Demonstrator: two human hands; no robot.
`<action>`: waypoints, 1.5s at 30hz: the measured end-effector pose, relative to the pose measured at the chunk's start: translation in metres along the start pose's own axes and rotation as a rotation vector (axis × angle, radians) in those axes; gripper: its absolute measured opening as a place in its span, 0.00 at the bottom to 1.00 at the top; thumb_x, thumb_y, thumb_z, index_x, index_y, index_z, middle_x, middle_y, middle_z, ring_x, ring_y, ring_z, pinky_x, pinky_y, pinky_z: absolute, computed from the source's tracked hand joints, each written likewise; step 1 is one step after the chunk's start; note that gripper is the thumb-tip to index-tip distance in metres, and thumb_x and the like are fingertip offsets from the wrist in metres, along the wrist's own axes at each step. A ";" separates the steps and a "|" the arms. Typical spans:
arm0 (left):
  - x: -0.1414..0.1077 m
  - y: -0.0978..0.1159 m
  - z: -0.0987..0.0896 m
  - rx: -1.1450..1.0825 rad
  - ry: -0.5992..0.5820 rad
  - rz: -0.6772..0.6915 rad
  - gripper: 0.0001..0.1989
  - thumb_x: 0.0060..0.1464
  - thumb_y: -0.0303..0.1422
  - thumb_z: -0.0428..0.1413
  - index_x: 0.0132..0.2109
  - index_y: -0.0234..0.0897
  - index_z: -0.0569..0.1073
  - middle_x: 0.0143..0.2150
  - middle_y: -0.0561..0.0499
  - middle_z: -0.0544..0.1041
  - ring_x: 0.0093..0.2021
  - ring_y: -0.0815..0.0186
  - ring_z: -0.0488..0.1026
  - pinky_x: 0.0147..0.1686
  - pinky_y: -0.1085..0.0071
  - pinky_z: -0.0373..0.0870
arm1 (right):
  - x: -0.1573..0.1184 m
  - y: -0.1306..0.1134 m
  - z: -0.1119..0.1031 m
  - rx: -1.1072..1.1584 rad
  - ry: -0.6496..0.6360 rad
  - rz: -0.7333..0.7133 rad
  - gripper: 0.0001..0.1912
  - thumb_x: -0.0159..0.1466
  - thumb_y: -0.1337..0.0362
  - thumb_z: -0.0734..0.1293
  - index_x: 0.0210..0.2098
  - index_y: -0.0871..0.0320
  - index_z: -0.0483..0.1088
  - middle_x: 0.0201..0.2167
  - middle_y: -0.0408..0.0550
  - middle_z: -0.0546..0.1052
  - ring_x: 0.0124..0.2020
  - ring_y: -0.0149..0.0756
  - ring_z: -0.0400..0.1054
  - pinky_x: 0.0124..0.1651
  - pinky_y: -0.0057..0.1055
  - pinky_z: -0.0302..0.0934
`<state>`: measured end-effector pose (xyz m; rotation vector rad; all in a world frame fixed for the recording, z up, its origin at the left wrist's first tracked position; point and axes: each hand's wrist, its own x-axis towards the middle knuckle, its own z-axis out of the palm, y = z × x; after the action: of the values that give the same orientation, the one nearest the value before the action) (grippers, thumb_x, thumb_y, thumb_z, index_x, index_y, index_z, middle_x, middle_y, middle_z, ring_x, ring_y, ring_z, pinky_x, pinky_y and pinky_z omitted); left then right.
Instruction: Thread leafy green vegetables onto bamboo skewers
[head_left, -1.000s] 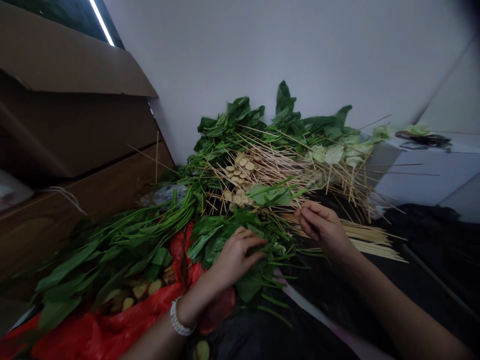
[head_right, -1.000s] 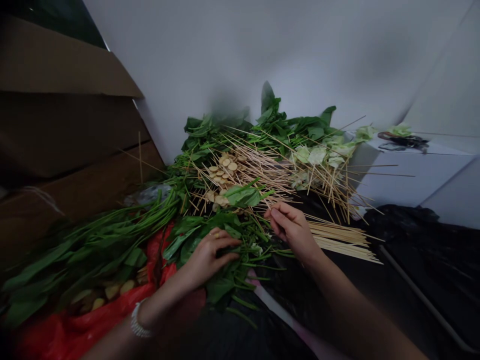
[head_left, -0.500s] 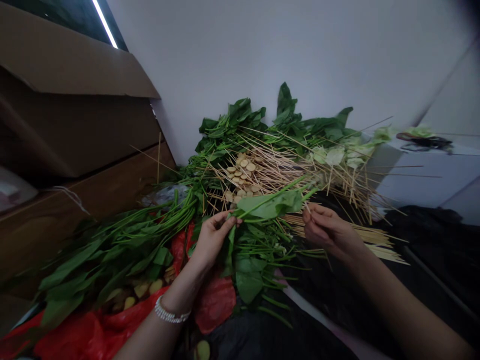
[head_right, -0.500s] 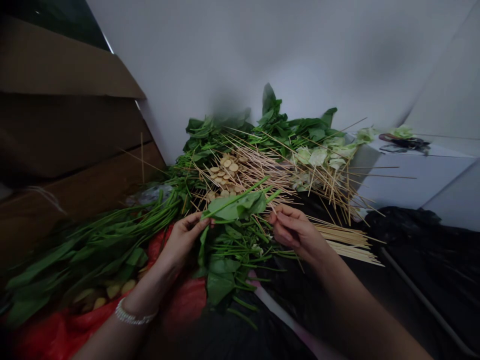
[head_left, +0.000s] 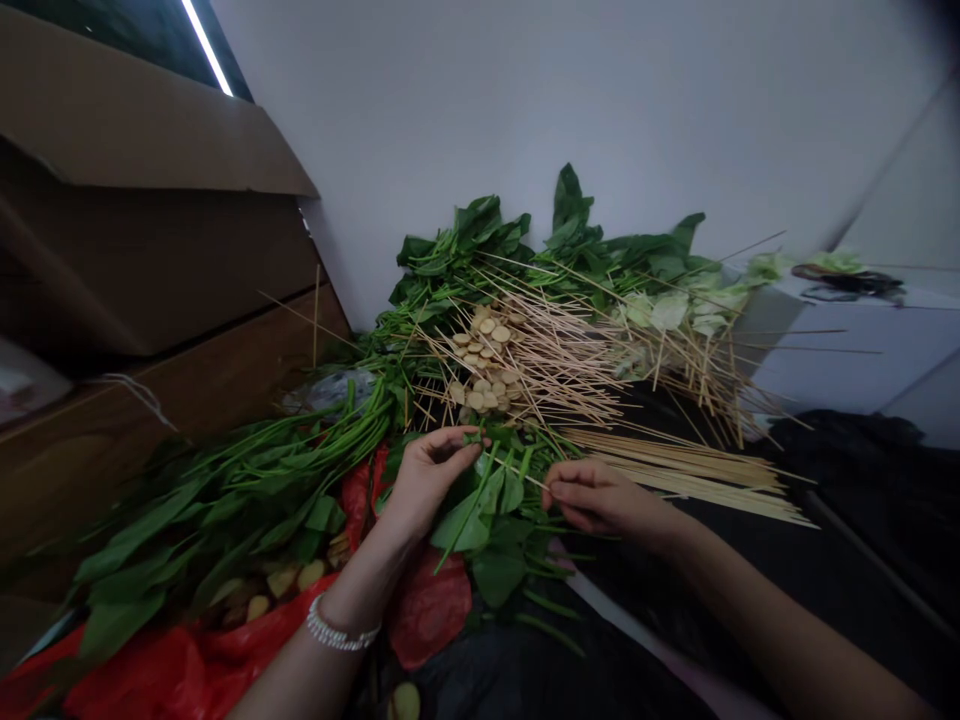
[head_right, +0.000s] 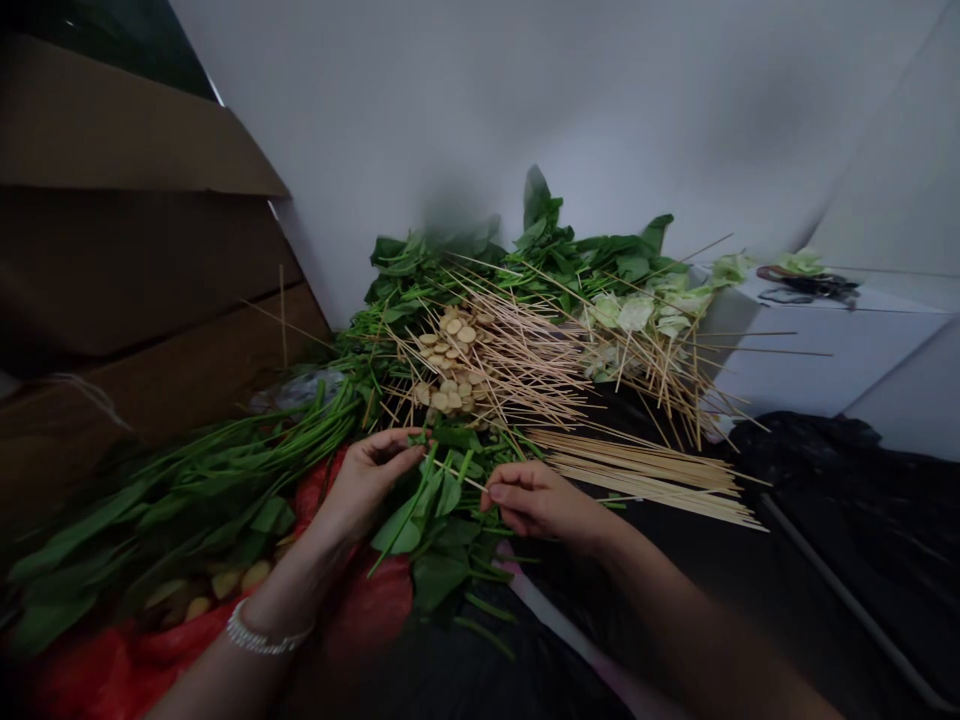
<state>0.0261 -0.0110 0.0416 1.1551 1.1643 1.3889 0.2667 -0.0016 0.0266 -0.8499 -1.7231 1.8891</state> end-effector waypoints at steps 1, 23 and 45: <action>0.000 0.000 0.000 0.035 0.004 0.012 0.15 0.40 0.35 0.69 0.38 0.35 0.81 0.31 0.50 0.81 0.28 0.69 0.74 0.31 0.75 0.68 | 0.001 0.001 0.001 0.000 0.009 -0.001 0.18 0.64 0.49 0.64 0.35 0.60 0.70 0.14 0.34 0.63 0.12 0.21 0.44 0.16 0.21 0.36; -0.001 0.001 -0.002 0.155 0.025 0.077 0.11 0.45 0.39 0.66 0.35 0.38 0.83 0.32 0.50 0.82 0.31 0.67 0.73 0.34 0.74 0.67 | 0.005 0.005 0.006 0.003 0.097 0.028 0.18 0.63 0.49 0.65 0.35 0.60 0.70 0.14 0.34 0.63 0.13 0.21 0.44 0.17 0.23 0.35; -0.001 0.002 -0.001 0.165 0.030 0.077 0.12 0.43 0.39 0.67 0.34 0.36 0.82 0.32 0.49 0.82 0.32 0.67 0.74 0.34 0.74 0.69 | 0.006 0.007 0.007 0.021 0.125 0.018 0.18 0.62 0.49 0.65 0.35 0.60 0.70 0.14 0.35 0.64 0.13 0.21 0.45 0.18 0.23 0.36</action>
<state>0.0246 -0.0126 0.0435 1.3116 1.2866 1.3924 0.2580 -0.0034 0.0193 -0.9577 -1.6236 1.8214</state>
